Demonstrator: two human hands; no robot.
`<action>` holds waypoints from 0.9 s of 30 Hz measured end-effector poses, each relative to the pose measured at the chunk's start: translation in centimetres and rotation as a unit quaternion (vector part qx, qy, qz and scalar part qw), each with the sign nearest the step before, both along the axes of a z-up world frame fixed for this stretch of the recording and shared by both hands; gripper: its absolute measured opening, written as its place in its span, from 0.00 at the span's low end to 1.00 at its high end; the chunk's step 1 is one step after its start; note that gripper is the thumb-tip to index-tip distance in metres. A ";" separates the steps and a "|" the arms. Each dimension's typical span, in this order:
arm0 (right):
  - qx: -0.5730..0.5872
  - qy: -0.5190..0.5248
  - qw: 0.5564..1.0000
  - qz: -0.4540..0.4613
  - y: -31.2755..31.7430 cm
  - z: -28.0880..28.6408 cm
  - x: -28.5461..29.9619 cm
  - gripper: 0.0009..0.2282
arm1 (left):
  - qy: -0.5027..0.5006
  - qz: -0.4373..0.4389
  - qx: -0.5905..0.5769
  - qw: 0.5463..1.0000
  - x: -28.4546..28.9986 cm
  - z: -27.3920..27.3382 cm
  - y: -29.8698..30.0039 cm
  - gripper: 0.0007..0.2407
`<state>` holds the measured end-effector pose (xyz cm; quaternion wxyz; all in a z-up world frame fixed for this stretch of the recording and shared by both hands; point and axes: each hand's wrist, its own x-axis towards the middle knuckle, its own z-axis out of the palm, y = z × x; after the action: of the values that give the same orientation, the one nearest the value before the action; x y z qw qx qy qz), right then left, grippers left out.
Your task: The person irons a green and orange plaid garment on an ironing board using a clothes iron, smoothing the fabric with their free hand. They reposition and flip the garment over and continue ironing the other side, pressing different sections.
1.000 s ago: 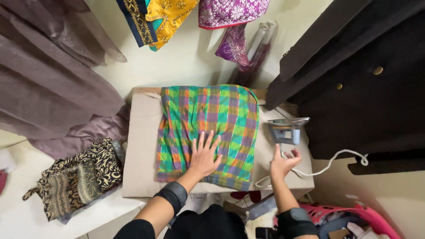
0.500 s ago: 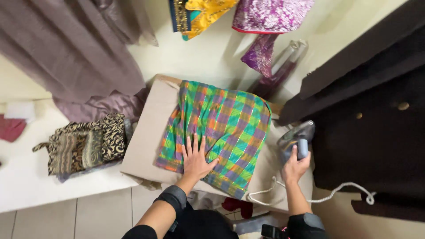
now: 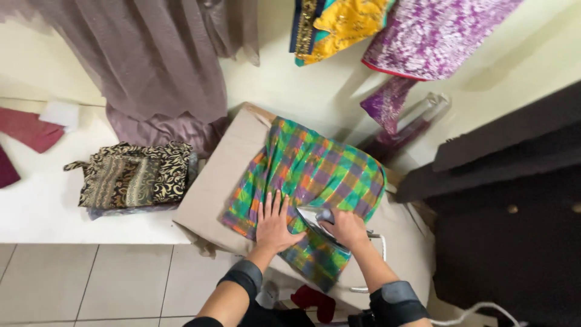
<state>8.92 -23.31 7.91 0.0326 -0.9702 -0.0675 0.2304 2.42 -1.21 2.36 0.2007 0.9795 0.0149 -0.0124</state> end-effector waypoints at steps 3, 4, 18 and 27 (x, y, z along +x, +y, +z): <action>-0.012 0.030 0.999 -0.032 1.3 2.1 1.5 0.22 | -0.018 0.006 0.001 1.000 0.2 0.5 0.1 0.50; -0.015 0.038 0.999 -0.028 1.0 1.2 2.6 0.22 | -0.010 0.011 -0.001 1.000 0.4 0.4 0.1 0.50; -0.016 -0.017 0.992 -0.127 0.8 0.9 5.6 0.25 | -0.037 0.004 -0.005 0.999 0.4 0.3 0.0 0.50; -0.009 0.062 0.998 0.007 3.6 7.9 2.1 0.25 | -0.031 0.005 0.009 0.999 0.5 0.4 -0.2 0.50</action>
<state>11.06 -19.75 15.81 0.0268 -0.9538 -0.0696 0.2909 2.88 -1.38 2.80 0.1922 0.9811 0.0139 0.0190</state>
